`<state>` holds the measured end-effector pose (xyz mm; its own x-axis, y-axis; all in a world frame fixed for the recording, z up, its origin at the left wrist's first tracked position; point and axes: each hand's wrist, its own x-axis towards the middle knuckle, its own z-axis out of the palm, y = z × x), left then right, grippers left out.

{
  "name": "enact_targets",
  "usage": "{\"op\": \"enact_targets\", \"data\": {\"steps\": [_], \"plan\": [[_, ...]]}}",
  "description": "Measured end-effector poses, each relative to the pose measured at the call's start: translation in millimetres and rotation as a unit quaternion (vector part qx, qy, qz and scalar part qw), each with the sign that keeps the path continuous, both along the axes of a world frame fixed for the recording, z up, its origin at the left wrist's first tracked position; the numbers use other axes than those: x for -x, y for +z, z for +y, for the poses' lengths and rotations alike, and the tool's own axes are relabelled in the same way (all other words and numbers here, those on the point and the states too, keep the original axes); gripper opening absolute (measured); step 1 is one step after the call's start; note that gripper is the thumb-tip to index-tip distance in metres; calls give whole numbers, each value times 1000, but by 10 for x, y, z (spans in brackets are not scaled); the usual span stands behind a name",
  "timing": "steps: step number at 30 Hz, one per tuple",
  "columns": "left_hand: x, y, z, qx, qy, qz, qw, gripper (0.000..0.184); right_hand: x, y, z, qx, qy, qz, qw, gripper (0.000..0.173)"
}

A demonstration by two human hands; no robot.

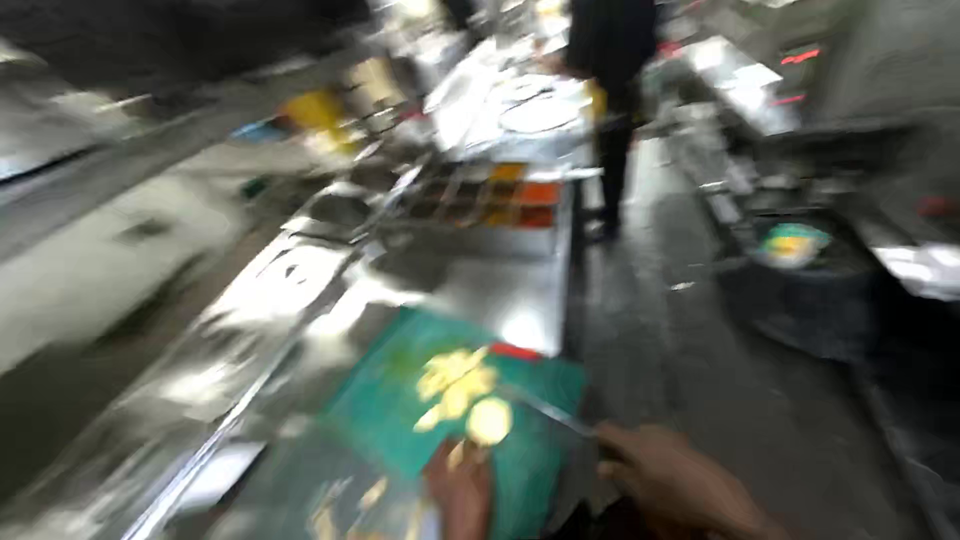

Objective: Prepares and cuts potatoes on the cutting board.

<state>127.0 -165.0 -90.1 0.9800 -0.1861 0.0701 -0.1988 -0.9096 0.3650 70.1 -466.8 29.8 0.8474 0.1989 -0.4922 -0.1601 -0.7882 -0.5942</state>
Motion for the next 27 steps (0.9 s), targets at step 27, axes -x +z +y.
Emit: {"op": "enact_targets", "data": {"steps": [27], "plan": [[-1, 283, 379, 143, 152, 231, 950, 55, -80, -448, 782, 186, 216, -90, 954, 30]]}}
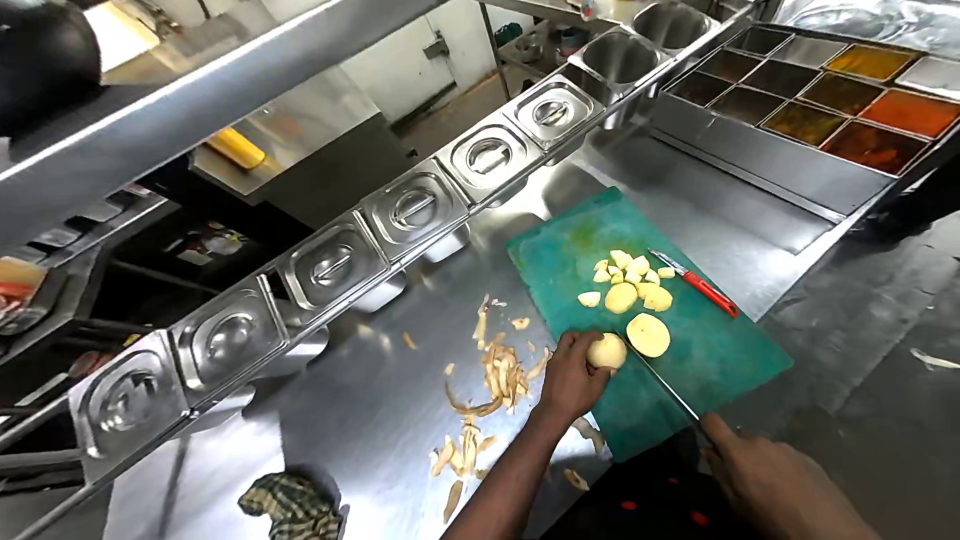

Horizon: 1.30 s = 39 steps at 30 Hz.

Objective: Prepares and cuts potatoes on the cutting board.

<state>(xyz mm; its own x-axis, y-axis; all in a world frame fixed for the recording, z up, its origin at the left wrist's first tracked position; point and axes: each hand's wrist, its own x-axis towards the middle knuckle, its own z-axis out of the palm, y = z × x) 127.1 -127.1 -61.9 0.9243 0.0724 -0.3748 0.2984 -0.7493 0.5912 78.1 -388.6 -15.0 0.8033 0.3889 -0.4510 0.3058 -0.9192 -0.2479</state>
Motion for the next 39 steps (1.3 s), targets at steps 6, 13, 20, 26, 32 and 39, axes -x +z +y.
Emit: {"op": "enact_targets", "data": {"steps": [6, 13, 20, 26, 32, 39], "plan": [[57, -49, -39, 13, 26, -36, 999, 56, 9, 46, 87, 25, -11, -18, 999, 28], [25, -38, -7, 19, 2, -32, 999, 55, -104, 52, 46, 31, 4, 12, 999, 28], [39, -90, 51, 27, -28, -66, 997, 45, 109, 129, 165, 17, 4, -66, 998, 25], [31, -121, 55, 17, -35, -83, 996, 44, 216, 149, 230, 25, 13, -95, 995, 22], [37, -133, 56, 24, -34, -93, 995, 41, 31, 452, 417, 122, -4, 89, 989, 33], [44, -133, 47, 28, -23, -93, 995, 44, -127, 114, 515, 119, -26, 162, 979, 35]]}}
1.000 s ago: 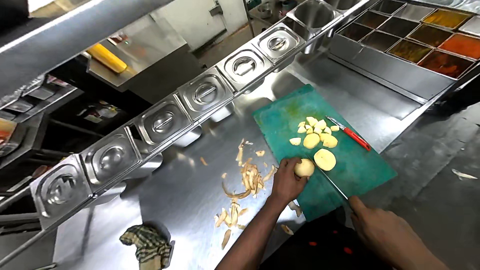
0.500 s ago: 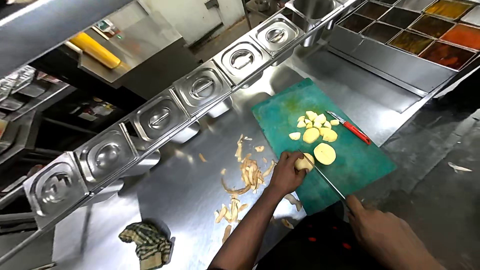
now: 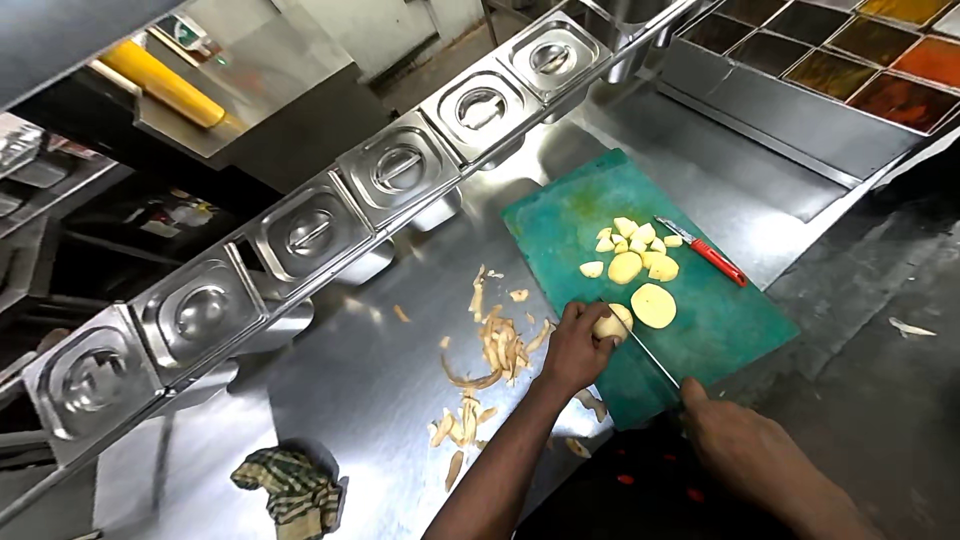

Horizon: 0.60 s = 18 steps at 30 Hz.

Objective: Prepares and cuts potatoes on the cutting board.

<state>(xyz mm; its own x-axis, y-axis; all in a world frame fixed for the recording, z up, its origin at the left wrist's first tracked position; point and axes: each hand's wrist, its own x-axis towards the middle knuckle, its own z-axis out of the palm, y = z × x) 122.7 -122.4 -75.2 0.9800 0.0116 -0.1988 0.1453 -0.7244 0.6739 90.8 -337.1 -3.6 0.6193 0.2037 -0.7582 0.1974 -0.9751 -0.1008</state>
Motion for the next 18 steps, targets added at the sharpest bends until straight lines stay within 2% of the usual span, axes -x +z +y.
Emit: {"op": "enact_targets", "data": {"steps": [4, 6, 8, 9, 14, 18], "plan": [[25, -36, 73, 48, 0, 8, 999, 46, -17, -2, -61, -23, -4, -5, 1000, 34], [32, -44, 96, 82, 15, 15, 996, 46, 57, -14, -116, -54, 1, -90, 995, 34], [56, -45, 100, 96, 33, 17, 995, 43, 176, -36, -136, -92, 18, -210, 973, 28], [71, -46, 93, 97, 40, 14, 994, 41, 219, -5, -128, -94, 28, -233, 968, 26], [100, -63, 65, 96, 49, -9, 994, 37, 329, 181, -54, -42, 60, -174, 982, 27], [115, -77, 54, 96, 50, -16, 994, 34, 264, 322, 34, -6, 38, -89, 995, 31]]}}
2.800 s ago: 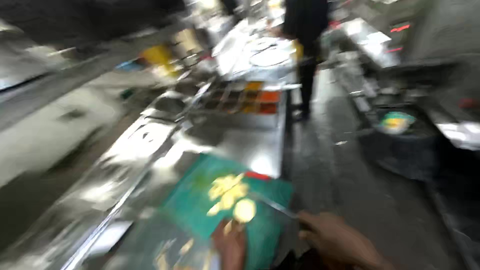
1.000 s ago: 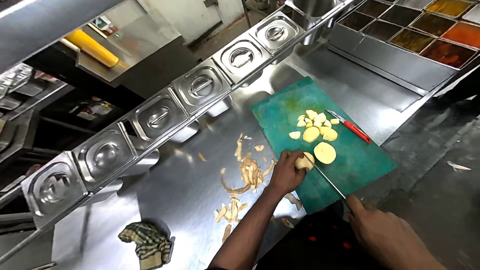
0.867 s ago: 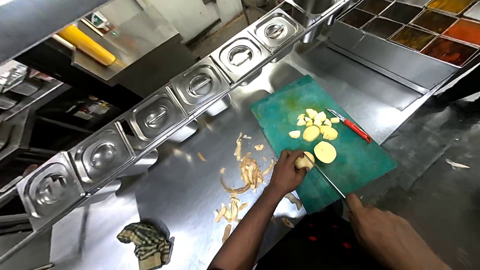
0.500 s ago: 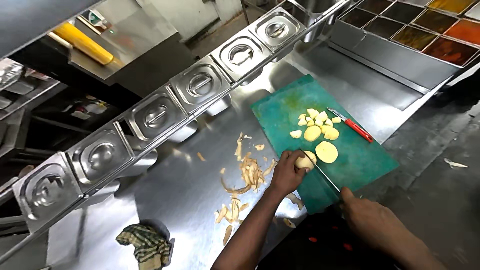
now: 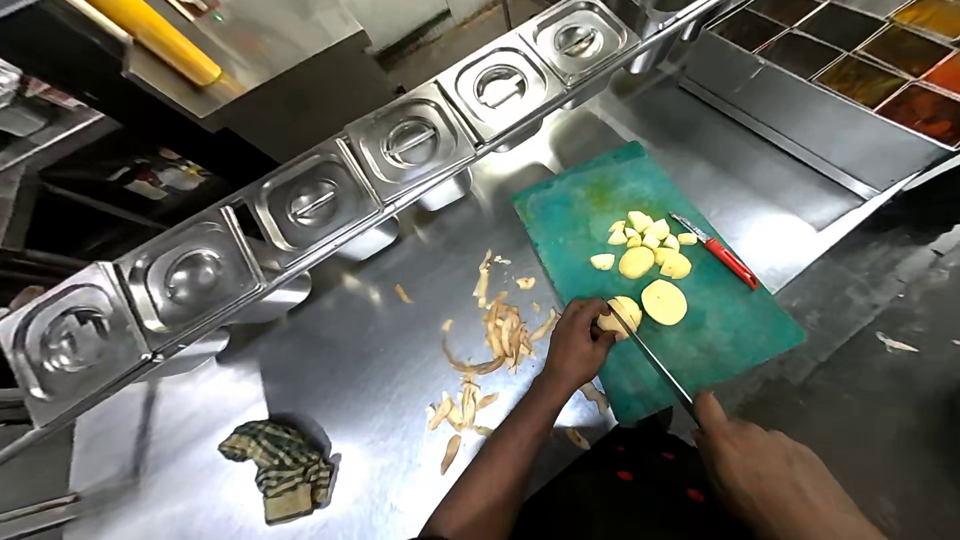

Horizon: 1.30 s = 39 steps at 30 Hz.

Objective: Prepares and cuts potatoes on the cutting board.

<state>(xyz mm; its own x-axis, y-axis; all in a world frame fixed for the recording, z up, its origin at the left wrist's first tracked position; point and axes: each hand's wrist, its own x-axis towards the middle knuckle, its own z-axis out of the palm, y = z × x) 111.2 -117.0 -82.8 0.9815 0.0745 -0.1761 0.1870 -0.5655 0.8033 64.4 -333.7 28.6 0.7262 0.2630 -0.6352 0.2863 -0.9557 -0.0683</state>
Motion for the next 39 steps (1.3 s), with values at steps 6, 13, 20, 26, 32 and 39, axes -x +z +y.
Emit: {"op": "enact_targets", "data": {"steps": [6, 13, 20, 26, 32, 39], "plan": [[0, 19, -49, -24, 11, 16, 1000, 35, -275, -326, 100, 1, -39, 119, 992, 38], [-163, 143, -183, -118, -34, 73, 990, 74, -179, -509, -627, -331, -230, 33, 915, 40], [-870, -49, -118, -200, -88, -50, 974, 52, -130, -467, -1012, -362, -285, -10, 887, 38], [-527, 130, -467, -218, -197, -141, 945, 56, -69, -529, -1175, -376, -299, -11, 877, 37], [-607, 7, -659, -264, -238, -187, 916, 43, -169, -532, -1152, -364, -264, -26, 893, 37], [-442, 250, -115, -62, -74, 58, 994, 39, -175, -526, -924, -267, -146, -47, 952, 42]]}}
